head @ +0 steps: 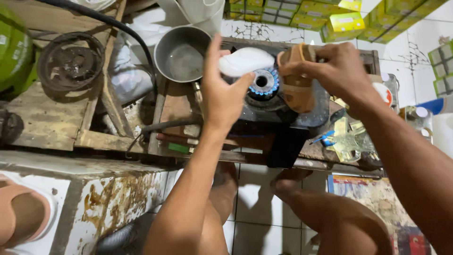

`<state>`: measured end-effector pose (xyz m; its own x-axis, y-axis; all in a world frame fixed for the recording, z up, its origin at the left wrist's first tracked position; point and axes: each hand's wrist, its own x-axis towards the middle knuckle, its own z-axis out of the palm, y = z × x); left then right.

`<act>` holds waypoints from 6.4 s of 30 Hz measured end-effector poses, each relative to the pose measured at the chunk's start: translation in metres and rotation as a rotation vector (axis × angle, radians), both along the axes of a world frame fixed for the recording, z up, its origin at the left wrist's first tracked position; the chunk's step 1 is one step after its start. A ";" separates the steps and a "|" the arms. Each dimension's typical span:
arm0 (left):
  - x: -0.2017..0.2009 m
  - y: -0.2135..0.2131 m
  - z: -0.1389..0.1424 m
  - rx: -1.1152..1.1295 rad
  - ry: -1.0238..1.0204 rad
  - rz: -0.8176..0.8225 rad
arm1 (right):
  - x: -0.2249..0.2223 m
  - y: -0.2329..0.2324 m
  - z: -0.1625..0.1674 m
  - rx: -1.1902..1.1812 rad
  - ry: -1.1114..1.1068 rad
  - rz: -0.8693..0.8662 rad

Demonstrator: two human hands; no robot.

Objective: The person sits on the floor and uses a curved metal tool to scrape and trim the edges of a sandal sole. They repeatedly heat the sole over a gas burner and press it into the sandal upper to bond the parts. The person handles multiple sandals, placing finished ones on a nearby shelf.

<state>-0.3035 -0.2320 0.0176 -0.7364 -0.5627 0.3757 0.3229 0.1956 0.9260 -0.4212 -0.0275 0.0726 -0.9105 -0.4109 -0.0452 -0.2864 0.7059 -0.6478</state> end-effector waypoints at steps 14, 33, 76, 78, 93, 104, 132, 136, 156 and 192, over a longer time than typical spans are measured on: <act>0.177 0.085 -0.007 1.470 -0.250 -0.455 | -0.026 -0.117 -0.021 0.284 0.628 0.341; 0.150 0.094 -0.021 1.311 -0.149 -0.387 | -0.021 -0.105 -0.016 0.402 0.704 0.318; 0.354 0.199 0.042 0.760 0.009 -0.631 | 0.465 0.125 -0.013 -0.844 -0.022 -0.261; 0.355 0.201 0.037 0.764 0.000 -0.612 | 0.465 0.126 -0.011 -0.772 0.005 -0.260; 0.361 0.206 0.021 0.767 -0.084 -0.509 | 0.472 0.120 -0.014 -0.645 -0.041 -0.268; 0.389 0.210 0.031 0.717 -0.006 -0.596 | 0.503 0.125 -0.020 -0.684 0.255 -0.183; 0.408 0.205 0.031 0.688 -0.007 -0.643 | 0.501 0.157 -0.030 -1.606 -1.236 -0.411; 0.409 0.204 0.033 0.648 -0.013 -0.633 | 0.500 0.160 -0.031 -1.626 -1.287 -0.410; 0.421 0.182 0.062 0.212 -0.135 -0.700 | 0.525 0.176 -0.027 -1.210 -0.745 -0.355; 0.469 0.236 -0.009 0.961 -0.617 -0.841 | 0.518 0.240 -0.038 -0.662 -0.723 -0.135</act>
<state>0.1655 0.0037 0.0083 -0.8771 0.2703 -0.3970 -0.4733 -0.6266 0.6192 0.0973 0.2123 0.0347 -0.7952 -0.4489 -0.4076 0.3904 0.1354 -0.9106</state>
